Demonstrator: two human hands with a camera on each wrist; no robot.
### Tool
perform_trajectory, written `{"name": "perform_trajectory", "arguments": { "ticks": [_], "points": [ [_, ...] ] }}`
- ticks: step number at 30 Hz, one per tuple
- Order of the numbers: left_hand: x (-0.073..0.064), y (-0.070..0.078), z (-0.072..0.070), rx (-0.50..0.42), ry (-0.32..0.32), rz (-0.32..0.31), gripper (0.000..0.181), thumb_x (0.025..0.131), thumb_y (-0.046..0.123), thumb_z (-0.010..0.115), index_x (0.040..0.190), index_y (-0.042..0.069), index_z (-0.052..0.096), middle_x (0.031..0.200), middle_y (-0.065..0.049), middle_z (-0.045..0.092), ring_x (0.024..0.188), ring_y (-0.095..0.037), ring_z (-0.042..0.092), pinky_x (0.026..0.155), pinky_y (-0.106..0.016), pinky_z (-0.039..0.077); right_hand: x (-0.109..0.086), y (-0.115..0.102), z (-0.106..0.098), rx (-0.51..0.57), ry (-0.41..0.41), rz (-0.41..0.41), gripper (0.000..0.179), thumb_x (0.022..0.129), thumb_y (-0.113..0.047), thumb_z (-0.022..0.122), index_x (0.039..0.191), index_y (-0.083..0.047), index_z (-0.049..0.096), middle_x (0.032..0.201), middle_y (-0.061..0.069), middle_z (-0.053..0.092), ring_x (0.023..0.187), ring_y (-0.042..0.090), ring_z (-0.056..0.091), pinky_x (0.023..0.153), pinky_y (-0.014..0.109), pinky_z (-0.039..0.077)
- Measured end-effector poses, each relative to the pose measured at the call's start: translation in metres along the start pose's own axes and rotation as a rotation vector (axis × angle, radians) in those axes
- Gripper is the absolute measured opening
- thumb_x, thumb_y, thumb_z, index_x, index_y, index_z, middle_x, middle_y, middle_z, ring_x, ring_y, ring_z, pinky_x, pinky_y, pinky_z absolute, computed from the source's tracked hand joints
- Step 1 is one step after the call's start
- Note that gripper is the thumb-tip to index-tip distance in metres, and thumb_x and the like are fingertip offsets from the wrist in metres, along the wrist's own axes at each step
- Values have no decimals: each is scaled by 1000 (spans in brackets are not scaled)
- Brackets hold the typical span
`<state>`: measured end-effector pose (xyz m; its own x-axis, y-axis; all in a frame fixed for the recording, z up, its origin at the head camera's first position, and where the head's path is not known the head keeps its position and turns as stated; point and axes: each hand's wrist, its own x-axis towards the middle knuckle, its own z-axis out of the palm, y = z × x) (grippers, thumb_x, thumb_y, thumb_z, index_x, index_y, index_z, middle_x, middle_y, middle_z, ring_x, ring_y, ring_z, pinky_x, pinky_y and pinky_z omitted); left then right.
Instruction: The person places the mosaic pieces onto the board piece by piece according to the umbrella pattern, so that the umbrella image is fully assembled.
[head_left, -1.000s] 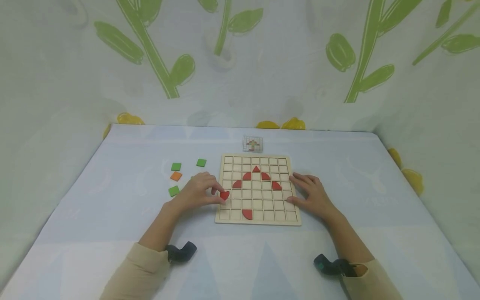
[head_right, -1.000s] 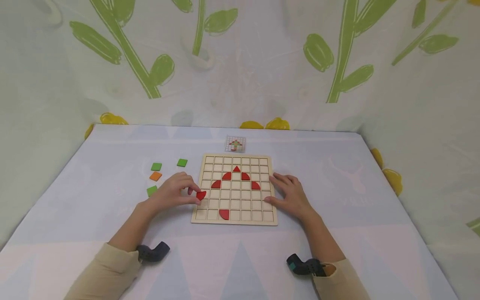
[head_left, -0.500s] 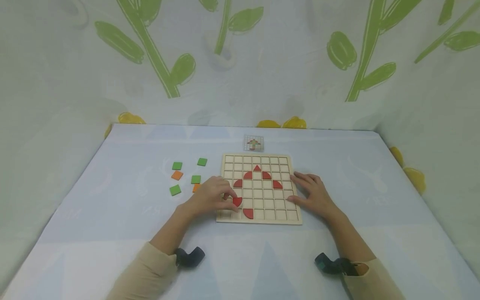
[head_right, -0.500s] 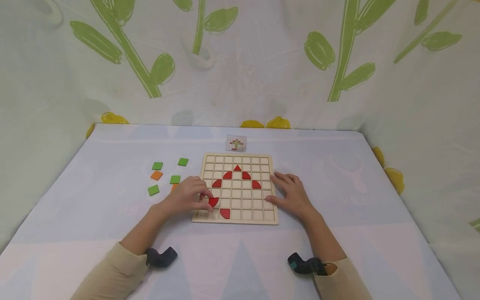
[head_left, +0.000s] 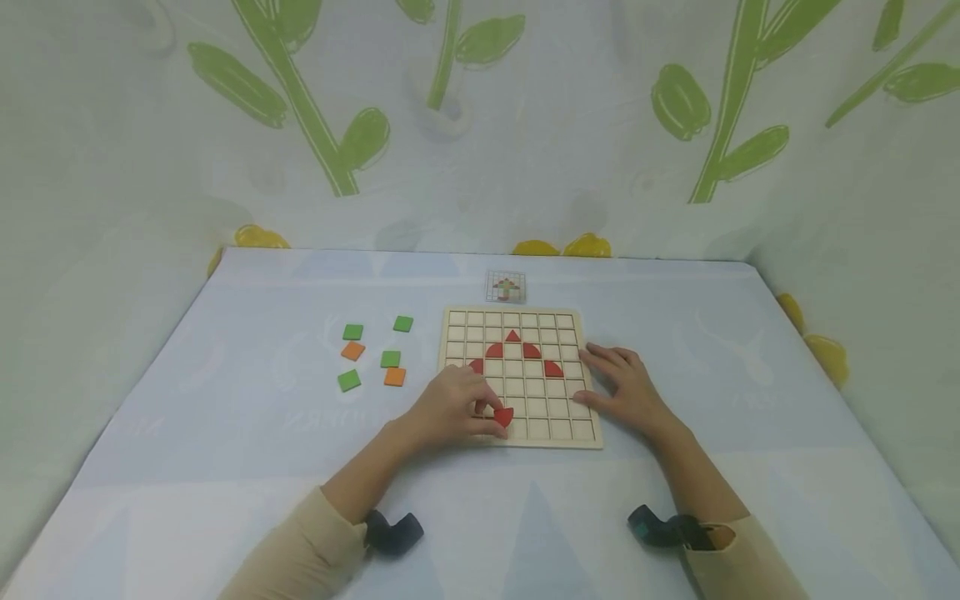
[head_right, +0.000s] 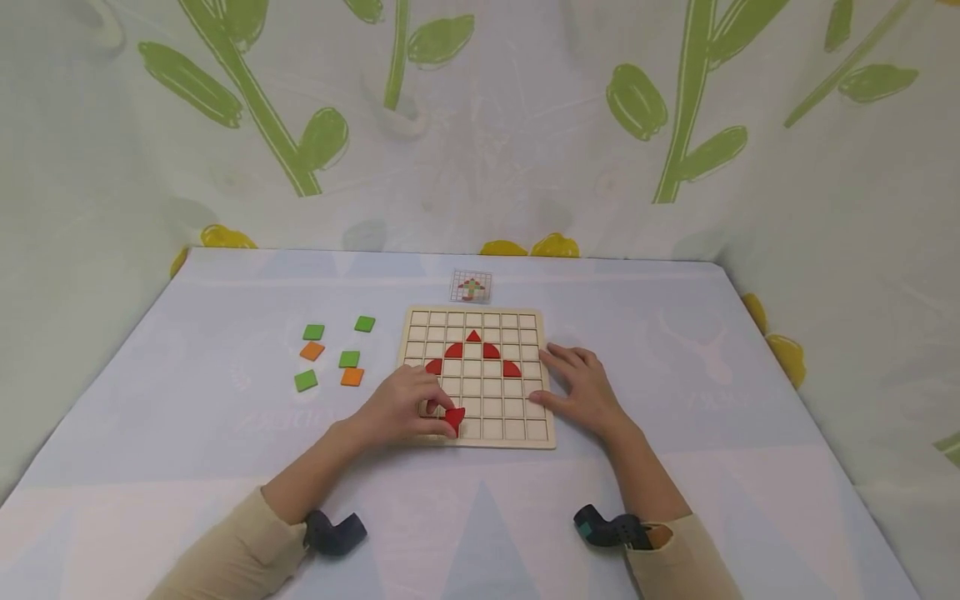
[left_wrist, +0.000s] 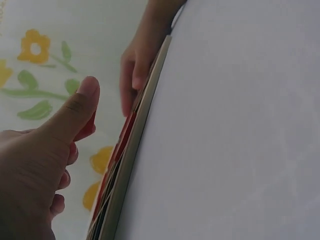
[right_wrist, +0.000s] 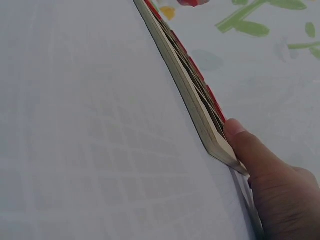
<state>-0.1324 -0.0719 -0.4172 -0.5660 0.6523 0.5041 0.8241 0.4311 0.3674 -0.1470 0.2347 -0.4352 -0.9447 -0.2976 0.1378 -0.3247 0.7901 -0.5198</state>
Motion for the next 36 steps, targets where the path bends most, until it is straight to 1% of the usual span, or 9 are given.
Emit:
{"name": "perform_trajectory", "arguments": {
  "ticks": [6, 11, 14, 17, 21, 25, 30, 32, 36],
  "points": [
    [4, 11, 8, 51, -36, -44, 31, 69, 45, 81, 82, 18, 72, 63, 10, 49, 65, -4, 42, 66, -22, 34, 1, 1, 1, -6, -5, 8, 70, 78, -38, 74, 137, -10, 50, 146, 12, 41, 130, 38, 29, 102, 59, 26],
    [4, 15, 12, 39, -42, -52, 28, 71, 40, 81, 84, 18, 72, 65, 10, 52, 67, -4, 44, 72, -25, 36, 1, 3, 2, -7, -2, 0, 70, 78, -38, 74, 137, -10, 50, 146, 12, 41, 130, 38, 29, 102, 59, 26],
    [3, 15, 16, 55, -52, -52, 27, 71, 40, 80, 86, 19, 72, 67, 11, 53, 69, -4, 45, 76, -26, 37, 1, 3, 1, -10, -5, -2, 70, 78, -39, 74, 137, -10, 50, 146, 12, 41, 130, 38, 30, 102, 59, 26],
    [4, 16, 19, 104, -56, -58, 28, 71, 43, 80, 84, 21, 72, 67, 12, 53, 70, -5, 45, 76, -27, 36, 1, 3, 1, -15, -8, 3, 69, 78, -39, 73, 137, -10, 50, 146, 13, 41, 130, 38, 30, 102, 59, 27],
    [5, 18, 21, 146, -65, -94, 29, 69, 46, 80, 81, 22, 72, 66, 12, 53, 68, -5, 43, 74, -27, 36, 1, 3, 0, -6, -10, 7, 69, 78, -38, 73, 137, -9, 50, 146, 13, 40, 130, 39, 29, 102, 60, 26],
    [4, 19, 21, 143, -75, -132, 29, 69, 45, 81, 82, 21, 73, 65, 12, 53, 69, -6, 44, 76, -29, 37, 1, 2, 0, -2, -10, 7, 69, 78, -38, 74, 137, -9, 50, 146, 13, 40, 130, 39, 29, 102, 59, 26],
    [3, 19, 20, 144, -61, -142, 28, 68, 44, 81, 80, 21, 72, 64, 12, 52, 70, -6, 45, 80, -31, 39, 1, 2, 0, -1, -6, 5, 69, 78, -38, 74, 137, -10, 50, 146, 12, 41, 130, 38, 29, 102, 60, 26],
    [2, 18, 20, 138, -57, -153, 29, 67, 44, 82, 80, 21, 72, 64, 12, 51, 69, -6, 44, 79, -31, 39, 1, 1, 0, -3, -5, 3, 69, 78, -38, 74, 136, -10, 50, 146, 13, 41, 130, 39, 29, 102, 60, 26],
    [1, 18, 20, 120, -67, -184, 28, 68, 45, 81, 82, 22, 72, 63, 13, 50, 70, -5, 42, 75, -29, 37, 1, 0, -1, -6, -7, 7, 69, 78, -38, 74, 136, -10, 50, 146, 13, 41, 130, 39, 29, 102, 60, 26]
  ]
}}
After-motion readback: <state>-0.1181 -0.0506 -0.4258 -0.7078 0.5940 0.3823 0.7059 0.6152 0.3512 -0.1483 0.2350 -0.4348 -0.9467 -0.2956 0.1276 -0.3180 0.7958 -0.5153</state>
